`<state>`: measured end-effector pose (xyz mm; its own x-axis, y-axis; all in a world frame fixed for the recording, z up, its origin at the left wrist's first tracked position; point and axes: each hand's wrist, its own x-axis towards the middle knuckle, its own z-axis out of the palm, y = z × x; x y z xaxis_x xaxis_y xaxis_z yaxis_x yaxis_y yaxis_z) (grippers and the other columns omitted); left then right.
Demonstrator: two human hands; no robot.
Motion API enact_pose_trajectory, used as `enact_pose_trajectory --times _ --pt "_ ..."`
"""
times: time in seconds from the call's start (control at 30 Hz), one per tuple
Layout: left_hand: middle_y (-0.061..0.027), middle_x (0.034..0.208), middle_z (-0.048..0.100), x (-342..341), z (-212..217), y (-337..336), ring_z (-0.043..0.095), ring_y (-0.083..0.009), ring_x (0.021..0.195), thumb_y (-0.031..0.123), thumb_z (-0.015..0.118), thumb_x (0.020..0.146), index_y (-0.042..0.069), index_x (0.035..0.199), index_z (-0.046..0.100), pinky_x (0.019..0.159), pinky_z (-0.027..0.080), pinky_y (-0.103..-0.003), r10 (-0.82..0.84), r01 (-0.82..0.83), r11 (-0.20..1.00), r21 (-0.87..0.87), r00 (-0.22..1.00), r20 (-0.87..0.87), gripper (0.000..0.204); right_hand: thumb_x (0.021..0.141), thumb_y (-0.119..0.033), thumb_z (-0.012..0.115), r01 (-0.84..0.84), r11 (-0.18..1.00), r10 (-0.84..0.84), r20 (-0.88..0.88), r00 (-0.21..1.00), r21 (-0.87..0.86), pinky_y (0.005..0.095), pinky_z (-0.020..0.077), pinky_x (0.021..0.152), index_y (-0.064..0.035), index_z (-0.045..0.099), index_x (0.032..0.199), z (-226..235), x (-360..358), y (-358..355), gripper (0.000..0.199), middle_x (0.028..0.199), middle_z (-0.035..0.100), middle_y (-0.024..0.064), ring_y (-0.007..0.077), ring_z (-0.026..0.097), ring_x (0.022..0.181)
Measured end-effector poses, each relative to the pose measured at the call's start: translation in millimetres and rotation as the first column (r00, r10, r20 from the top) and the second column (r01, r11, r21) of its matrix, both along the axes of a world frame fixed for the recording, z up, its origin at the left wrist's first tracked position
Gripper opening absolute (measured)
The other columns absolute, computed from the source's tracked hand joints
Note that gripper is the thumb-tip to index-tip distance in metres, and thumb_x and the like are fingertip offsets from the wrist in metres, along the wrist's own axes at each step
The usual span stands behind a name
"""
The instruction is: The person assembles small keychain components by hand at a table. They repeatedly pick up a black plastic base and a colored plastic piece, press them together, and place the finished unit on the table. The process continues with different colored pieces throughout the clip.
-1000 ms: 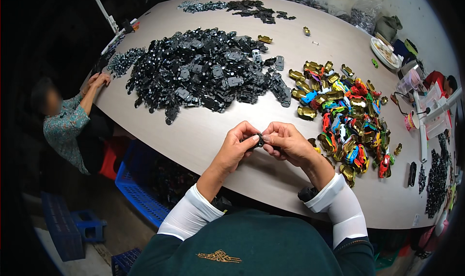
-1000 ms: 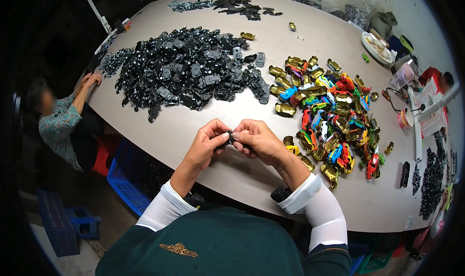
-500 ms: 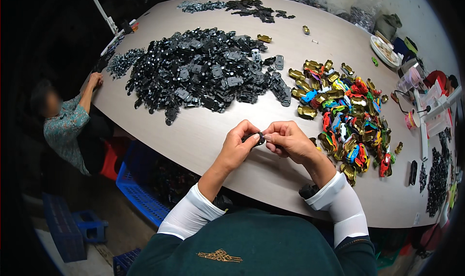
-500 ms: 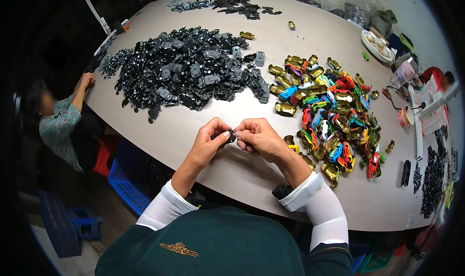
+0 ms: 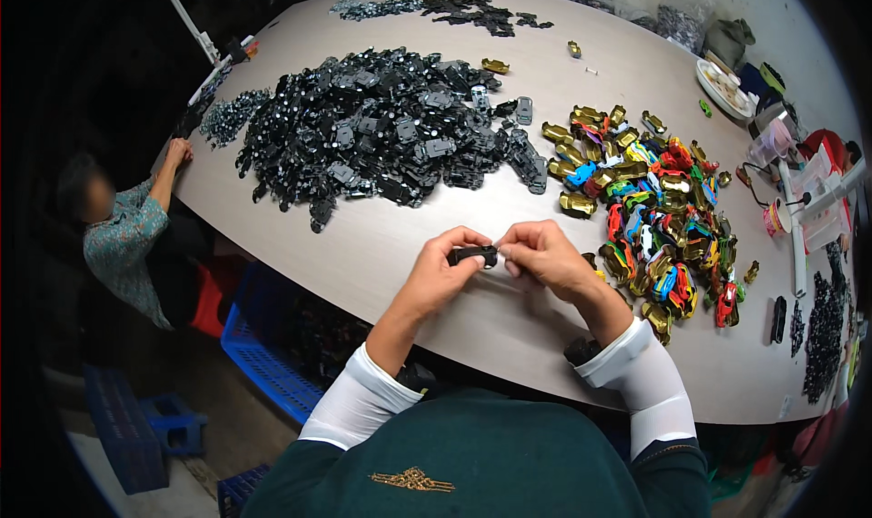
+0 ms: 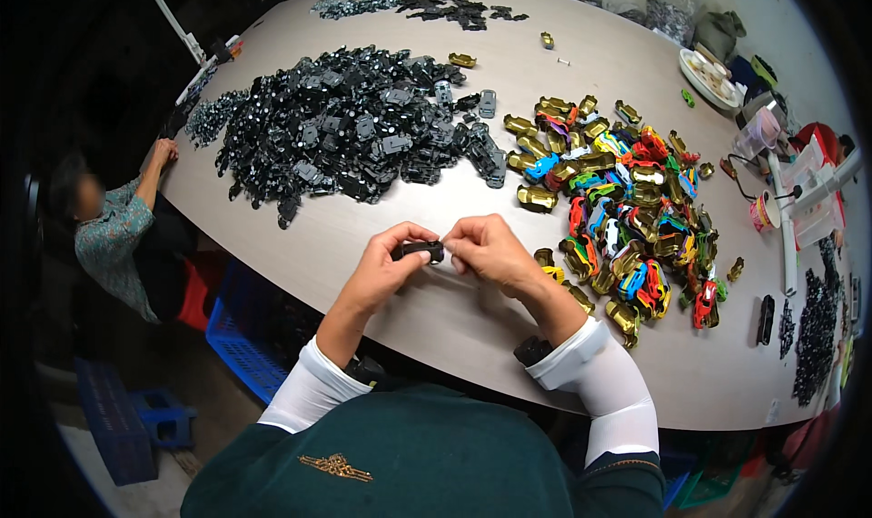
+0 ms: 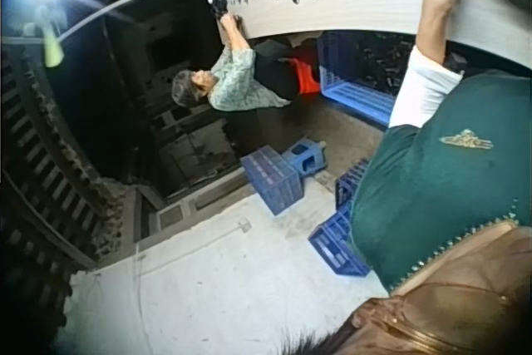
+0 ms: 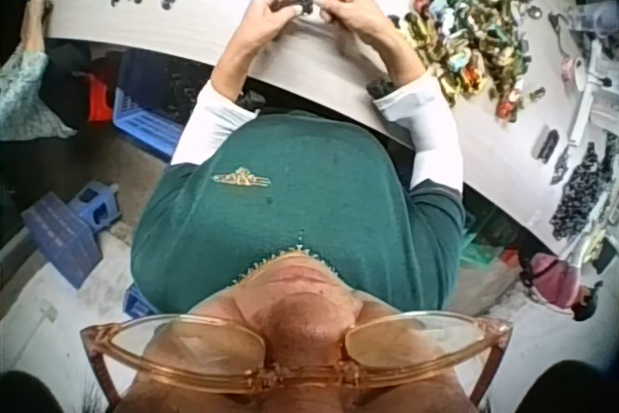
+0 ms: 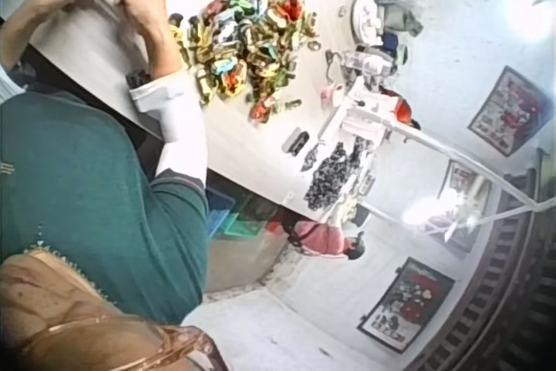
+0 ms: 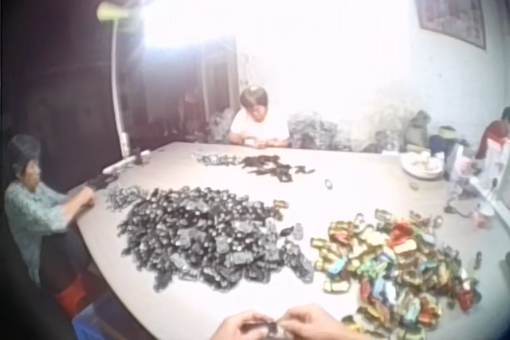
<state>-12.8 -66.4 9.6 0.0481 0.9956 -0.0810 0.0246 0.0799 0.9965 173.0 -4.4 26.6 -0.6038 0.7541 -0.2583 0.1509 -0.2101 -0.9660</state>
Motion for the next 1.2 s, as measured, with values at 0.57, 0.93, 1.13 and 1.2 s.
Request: enact_pose_trajectory --times 0.57,0.93,1.13,1.2 --pt "-0.0028 0.072 0.061 -2 -1 -6 0.048 -0.0032 0.053 0.02 0.054 0.096 0.008 0.103 0.055 0.044 0.032 -0.014 -0.001 0.042 0.993 -0.114 0.94 0.34 0.014 0.095 -0.014 0.055 -0.019 0.978 -0.043 -0.285 0.957 -0.21 0.0195 0.0384 0.042 -0.002 0.061 0.107 5 2 -4 0.018 0.069 0.054 -0.0017 0.005 0.046 0.05" --pt "0.0033 0.064 0.05 6 -5 -10 0.041 -0.004 0.051 0.019 0.058 0.092 0.008 0.082 0.054 0.045 0.027 -0.017 0.062 -0.015 0.993 -0.115 0.903 0.424 0.015 0.092 -0.014 0.06 -0.106 0.923 -0.075 -0.442 0.894 -0.37 0.0189 0.0276 0.04 -0.005 0.058 0.095 -2 -3 -11 0.01 0.068 0.055 0.0011 0.0044 0.04 0.047" --pt "0.0031 0.064 0.051 4 0 -11 0.043 -0.0041 0.052 0.018 0.058 0.092 0.008 0.08 0.055 0.047 0.031 -0.018 0.043 0.014 0.992 -0.129 0.902 0.429 0.016 0.091 -0.014 0.063 -0.103 0.943 -0.042 -0.419 0.907 -0.316 0.0188 0.0261 0.04 -0.0057 0.057 0.093 -3 -3 -12 0.01 0.067 0.056 0.0014 0.004 0.039 0.047" --pt "0.0036 0.065 0.051 4 0 -11 0.042 -0.0033 0.052 0.018 0.058 0.091 0.007 0.081 0.055 0.046 0.028 -0.017 0.035 0.017 0.992 -0.125 0.915 0.402 0.015 0.091 -0.014 0.063 -0.114 0.955 -0.006 -0.402 0.916 -0.274 0.0191 0.0254 0.04 -0.0054 0.057 0.092 -4 -2 -11 0.01 0.066 0.056 0.0015 0.0033 0.036 0.046"
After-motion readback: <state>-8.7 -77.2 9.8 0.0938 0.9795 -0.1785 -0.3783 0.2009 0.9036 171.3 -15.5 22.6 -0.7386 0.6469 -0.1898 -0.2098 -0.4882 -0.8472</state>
